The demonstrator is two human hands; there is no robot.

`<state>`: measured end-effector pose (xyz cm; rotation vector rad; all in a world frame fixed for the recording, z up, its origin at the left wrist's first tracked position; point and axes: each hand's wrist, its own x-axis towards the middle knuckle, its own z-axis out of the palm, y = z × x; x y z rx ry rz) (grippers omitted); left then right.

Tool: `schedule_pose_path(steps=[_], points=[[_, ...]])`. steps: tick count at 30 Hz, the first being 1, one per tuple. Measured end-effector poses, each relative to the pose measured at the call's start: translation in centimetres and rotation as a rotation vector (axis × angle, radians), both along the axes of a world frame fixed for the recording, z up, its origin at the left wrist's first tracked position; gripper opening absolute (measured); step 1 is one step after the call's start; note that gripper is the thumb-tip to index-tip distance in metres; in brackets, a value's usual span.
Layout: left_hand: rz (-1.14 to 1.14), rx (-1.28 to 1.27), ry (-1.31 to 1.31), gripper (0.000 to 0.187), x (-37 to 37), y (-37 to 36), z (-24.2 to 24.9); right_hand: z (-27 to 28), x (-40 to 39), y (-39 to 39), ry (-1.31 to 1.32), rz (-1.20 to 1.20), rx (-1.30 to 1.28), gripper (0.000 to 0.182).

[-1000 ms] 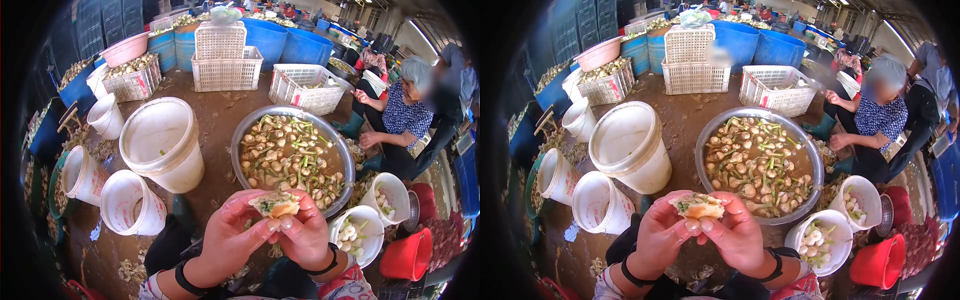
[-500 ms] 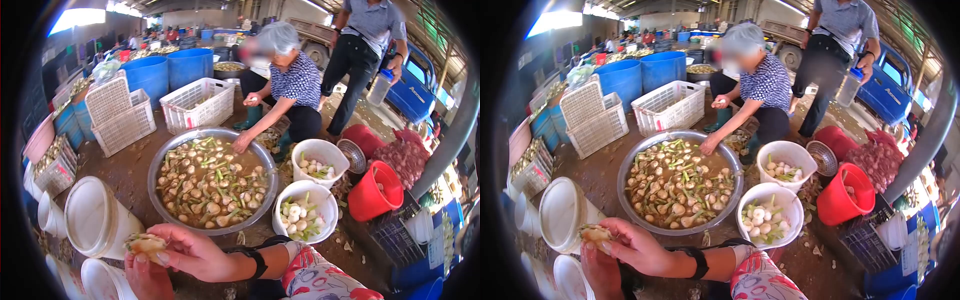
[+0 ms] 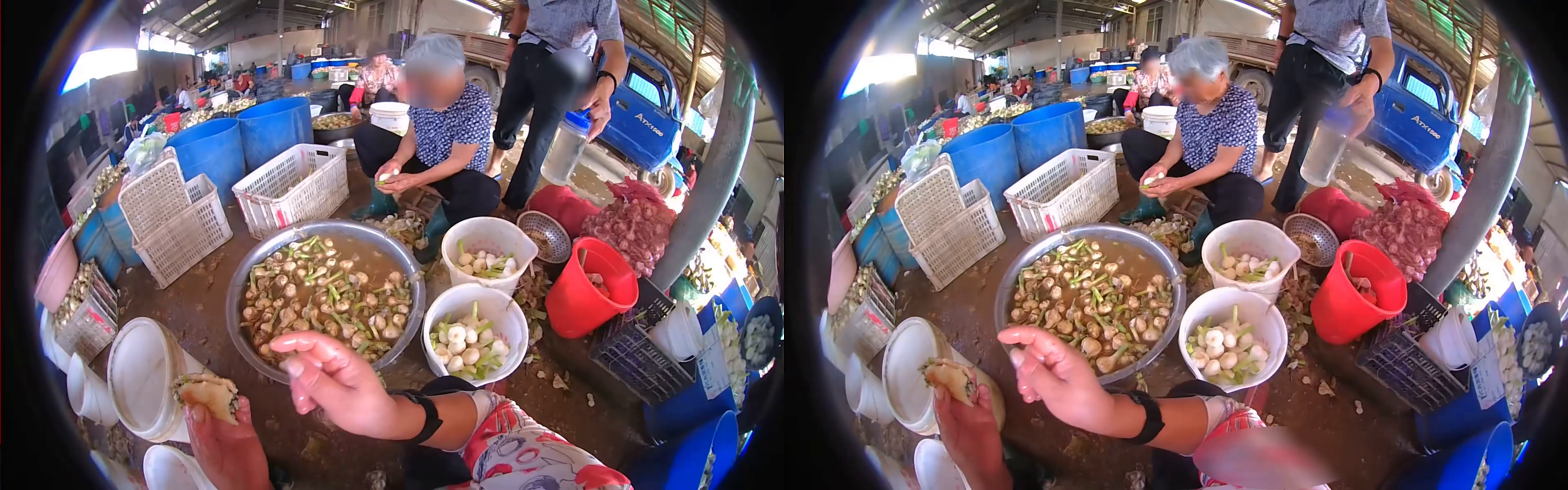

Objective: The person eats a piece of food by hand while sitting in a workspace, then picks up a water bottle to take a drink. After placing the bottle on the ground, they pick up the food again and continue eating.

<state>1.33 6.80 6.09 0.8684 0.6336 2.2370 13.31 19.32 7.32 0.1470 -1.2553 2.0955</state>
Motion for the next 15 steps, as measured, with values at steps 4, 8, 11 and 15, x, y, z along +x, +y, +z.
schedule_pose_path(steps=[4,8,11,15], points=[[0.174,-0.06,-0.109,0.031,0.6,-0.5,0.3,-0.9,0.4,-0.2,-0.12,-0.194,0.081,0.027],[0.255,-0.017,-0.13,0.027,0.8,-1.3,1.7,-6.0,-1.6,-0.7,-0.516,0.045,0.468,0.03],[0.319,-0.066,-0.139,0.028,0.1,-1.9,2.7,-10.9,-3.0,-2.2,-0.682,0.279,1.164,0.034],[0.361,-0.023,-0.177,0.031,-0.7,-2.7,2.5,-12.4,-3.9,-3.1,-0.685,0.19,1.147,0.028]])
